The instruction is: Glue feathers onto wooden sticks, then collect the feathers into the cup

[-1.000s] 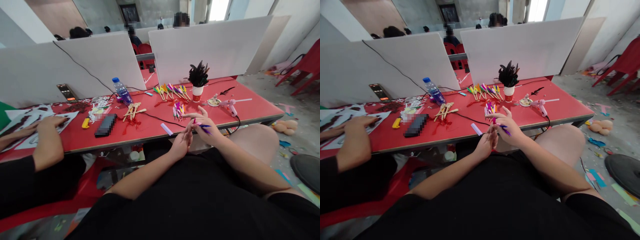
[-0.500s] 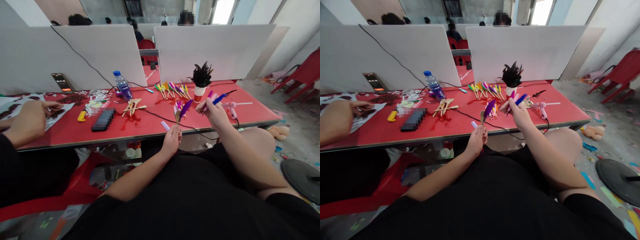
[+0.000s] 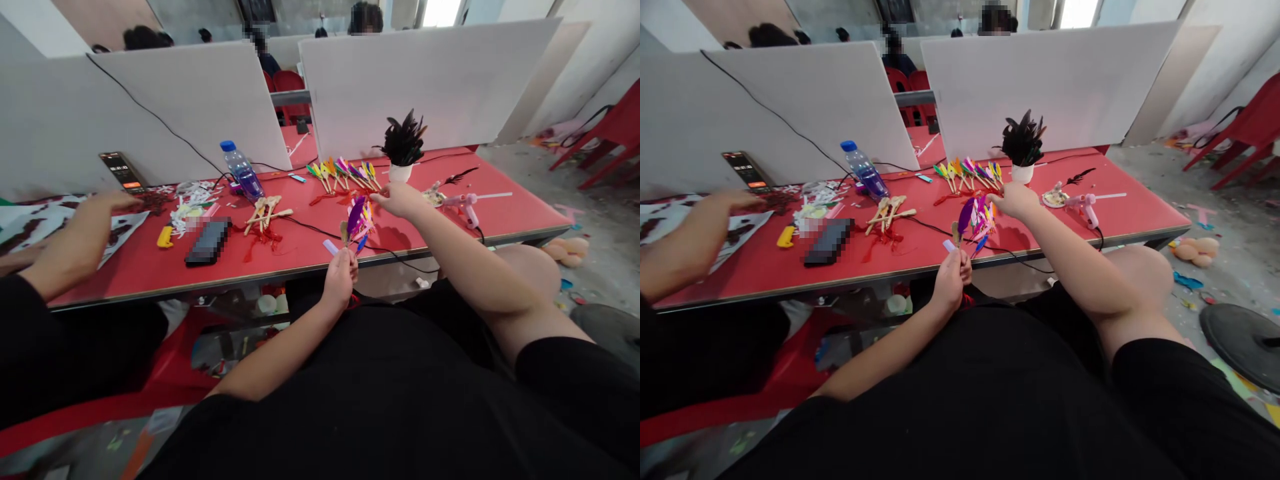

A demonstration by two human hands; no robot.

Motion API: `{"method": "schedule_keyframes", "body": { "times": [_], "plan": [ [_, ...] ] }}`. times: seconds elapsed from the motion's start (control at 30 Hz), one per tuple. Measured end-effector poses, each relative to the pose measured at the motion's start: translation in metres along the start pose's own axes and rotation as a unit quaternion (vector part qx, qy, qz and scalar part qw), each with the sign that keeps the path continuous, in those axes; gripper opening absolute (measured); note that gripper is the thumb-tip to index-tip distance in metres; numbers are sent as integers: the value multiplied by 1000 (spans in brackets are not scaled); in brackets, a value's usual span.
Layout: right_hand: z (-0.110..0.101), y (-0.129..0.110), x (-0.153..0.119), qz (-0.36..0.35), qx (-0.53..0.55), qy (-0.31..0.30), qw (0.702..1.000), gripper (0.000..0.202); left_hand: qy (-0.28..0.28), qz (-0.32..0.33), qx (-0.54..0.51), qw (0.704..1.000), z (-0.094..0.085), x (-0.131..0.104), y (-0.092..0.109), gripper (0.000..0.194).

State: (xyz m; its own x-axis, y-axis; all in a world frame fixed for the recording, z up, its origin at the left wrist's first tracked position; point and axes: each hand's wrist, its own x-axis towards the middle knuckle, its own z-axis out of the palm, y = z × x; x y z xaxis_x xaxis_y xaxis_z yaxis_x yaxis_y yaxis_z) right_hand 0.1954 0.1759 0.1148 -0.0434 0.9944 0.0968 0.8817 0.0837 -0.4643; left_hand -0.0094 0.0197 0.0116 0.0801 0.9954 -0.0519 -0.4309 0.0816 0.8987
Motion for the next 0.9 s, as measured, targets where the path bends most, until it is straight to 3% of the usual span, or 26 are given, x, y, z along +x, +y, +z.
{"method": "schedule_keyframes", "body": {
  "times": [0.1, 0.17, 0.27, 0.4, 0.67, 0.73, 0.83, 0.9],
  "plan": [
    [0, -8, -40, -91, 180, -25, 979, 39, -13, 7, 1, 1000, 3, -1, -3, 64],
    [7, -14, -70, -135, 332, -104, 928, 43, -29, 8, 8, 1000, 6, -2, -5, 64],
    [22, -20, -100, -135, 440, -101, 882, 45, -49, 0, 27, 998, 9, -5, -7, 64],
    [30, -20, -103, -138, 453, -52, 879, 40, -65, 18, 50, 996, 8, -5, -9, 65],
    [34, -27, -111, -291, 384, 108, 870, 38, -34, 20, 73, 997, 2, 0, 0, 62],
    [27, -30, -119, -319, 405, 129, 847, 37, -15, 19, 69, 997, -5, 4, 6, 61],
    [1, -25, -126, -321, 455, 172, 813, 37, 78, 16, 72, 994, -28, 9, 17, 59],
    [-19, -18, -120, -284, 456, 170, 826, 37, 125, 48, 98, 986, -45, 11, 24, 57]
  ]
}}
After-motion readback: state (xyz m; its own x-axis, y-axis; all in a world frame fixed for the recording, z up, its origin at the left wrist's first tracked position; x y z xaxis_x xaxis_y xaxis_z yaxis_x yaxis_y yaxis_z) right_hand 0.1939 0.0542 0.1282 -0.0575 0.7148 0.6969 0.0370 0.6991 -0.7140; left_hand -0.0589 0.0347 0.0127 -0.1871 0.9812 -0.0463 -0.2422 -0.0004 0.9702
